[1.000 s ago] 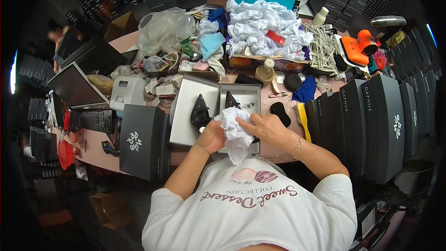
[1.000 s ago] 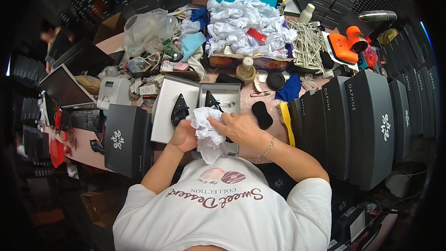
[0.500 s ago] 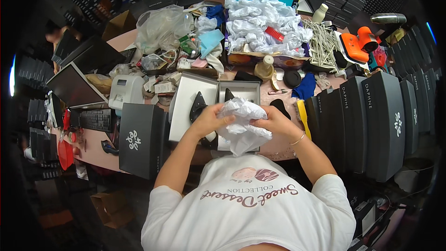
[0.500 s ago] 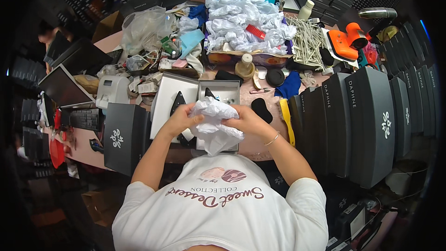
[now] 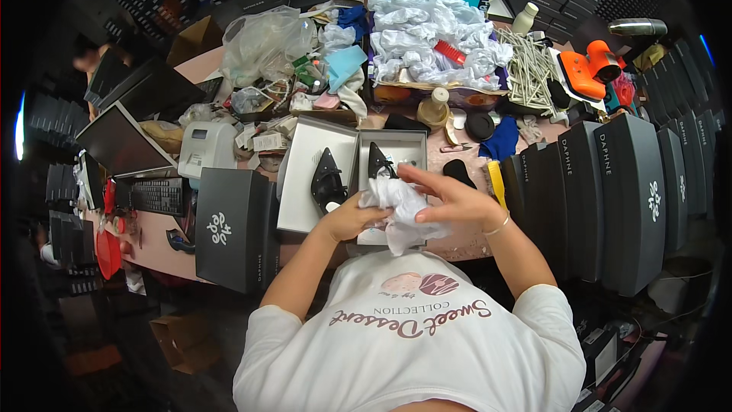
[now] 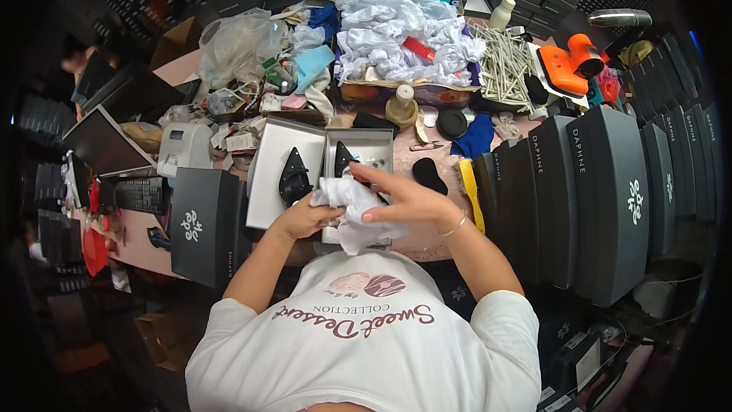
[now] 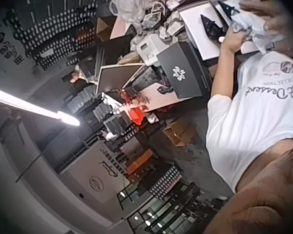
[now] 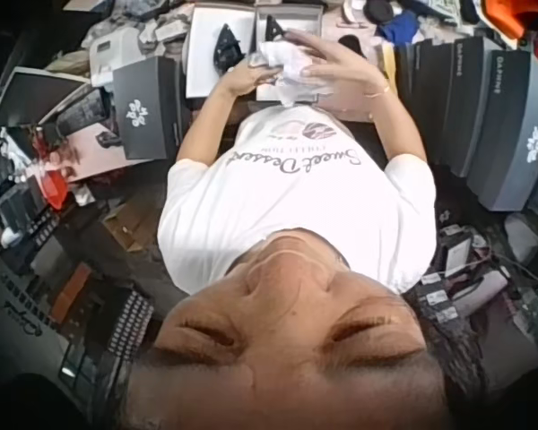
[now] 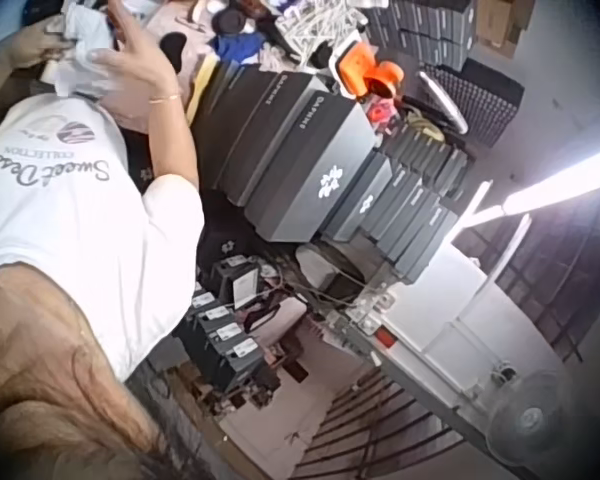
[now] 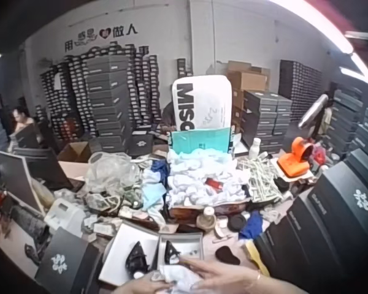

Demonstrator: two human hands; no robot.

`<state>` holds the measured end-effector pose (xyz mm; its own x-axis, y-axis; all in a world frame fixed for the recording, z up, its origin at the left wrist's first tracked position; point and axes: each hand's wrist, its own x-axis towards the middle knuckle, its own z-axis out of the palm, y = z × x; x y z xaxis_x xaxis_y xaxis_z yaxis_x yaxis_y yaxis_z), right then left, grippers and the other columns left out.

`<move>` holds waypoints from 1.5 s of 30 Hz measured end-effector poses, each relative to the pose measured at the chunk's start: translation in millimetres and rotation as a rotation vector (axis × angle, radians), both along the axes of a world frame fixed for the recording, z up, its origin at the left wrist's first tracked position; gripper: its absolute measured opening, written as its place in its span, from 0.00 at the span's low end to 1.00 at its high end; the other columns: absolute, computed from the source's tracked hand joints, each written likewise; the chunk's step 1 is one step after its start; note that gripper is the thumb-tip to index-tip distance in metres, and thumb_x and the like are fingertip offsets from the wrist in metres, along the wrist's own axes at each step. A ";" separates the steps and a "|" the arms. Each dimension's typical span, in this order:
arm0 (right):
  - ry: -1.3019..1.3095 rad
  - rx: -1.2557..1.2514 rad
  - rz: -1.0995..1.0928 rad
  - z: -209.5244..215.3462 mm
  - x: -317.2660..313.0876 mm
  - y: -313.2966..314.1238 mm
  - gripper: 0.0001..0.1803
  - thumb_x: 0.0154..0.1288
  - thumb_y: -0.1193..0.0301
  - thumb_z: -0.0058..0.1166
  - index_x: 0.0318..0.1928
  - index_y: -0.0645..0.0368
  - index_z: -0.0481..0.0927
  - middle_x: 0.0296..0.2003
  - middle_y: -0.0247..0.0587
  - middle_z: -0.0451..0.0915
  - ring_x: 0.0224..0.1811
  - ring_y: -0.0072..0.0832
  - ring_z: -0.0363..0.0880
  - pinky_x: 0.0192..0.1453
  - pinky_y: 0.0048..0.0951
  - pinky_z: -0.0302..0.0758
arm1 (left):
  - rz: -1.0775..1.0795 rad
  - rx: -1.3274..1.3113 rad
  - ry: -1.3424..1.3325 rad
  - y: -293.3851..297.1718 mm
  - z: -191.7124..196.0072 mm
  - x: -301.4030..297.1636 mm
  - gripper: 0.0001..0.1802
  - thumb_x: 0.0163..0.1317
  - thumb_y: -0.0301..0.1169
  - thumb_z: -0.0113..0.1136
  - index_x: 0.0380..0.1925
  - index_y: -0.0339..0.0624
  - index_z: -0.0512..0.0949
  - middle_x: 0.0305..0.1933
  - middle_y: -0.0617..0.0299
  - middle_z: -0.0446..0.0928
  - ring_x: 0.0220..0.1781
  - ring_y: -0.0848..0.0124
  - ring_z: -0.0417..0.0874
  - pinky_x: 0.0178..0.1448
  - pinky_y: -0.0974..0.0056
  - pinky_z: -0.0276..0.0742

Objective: Packing black high-heeled shoes into a branded box after applying an identification label.

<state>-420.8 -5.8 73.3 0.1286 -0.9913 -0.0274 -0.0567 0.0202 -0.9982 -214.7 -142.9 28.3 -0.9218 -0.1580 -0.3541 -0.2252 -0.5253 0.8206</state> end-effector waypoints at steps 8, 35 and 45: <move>0.695 0.026 -0.212 -34.2 15.4 -1.0 0.23 0.51 0.70 0.64 0.49 0.60 0.76 0.35 0.39 0.80 0.36 0.32 0.80 0.43 0.32 0.74 | -0.012 -0.103 0.213 -21.1 4.9 -0.3 0.34 0.56 0.19 0.59 0.64 0.35 0.63 0.56 0.56 0.75 0.54 0.69 0.78 0.58 0.68 0.73; 0.378 -0.120 -0.328 -67.4 87.2 19.5 0.41 0.61 0.60 0.58 0.70 0.59 0.53 0.65 0.58 0.57 0.67 0.49 0.58 0.68 0.41 0.58 | 0.621 0.345 -0.122 76.0 -42.9 16.2 0.12 0.57 0.19 0.59 0.42 0.31 0.76 0.40 0.58 0.78 0.38 0.73 0.80 0.44 0.68 0.79; 0.240 0.339 -0.170 -76.9 47.6 50.3 0.26 0.55 0.64 0.60 0.52 0.62 0.68 0.40 0.53 0.78 0.43 0.41 0.79 0.48 0.35 0.73 | 0.511 -1.060 -0.626 -16.7 -81.0 72.5 0.56 0.51 0.32 0.67 0.71 0.42 0.37 0.70 0.38 0.48 0.70 0.49 0.57 0.69 0.53 0.59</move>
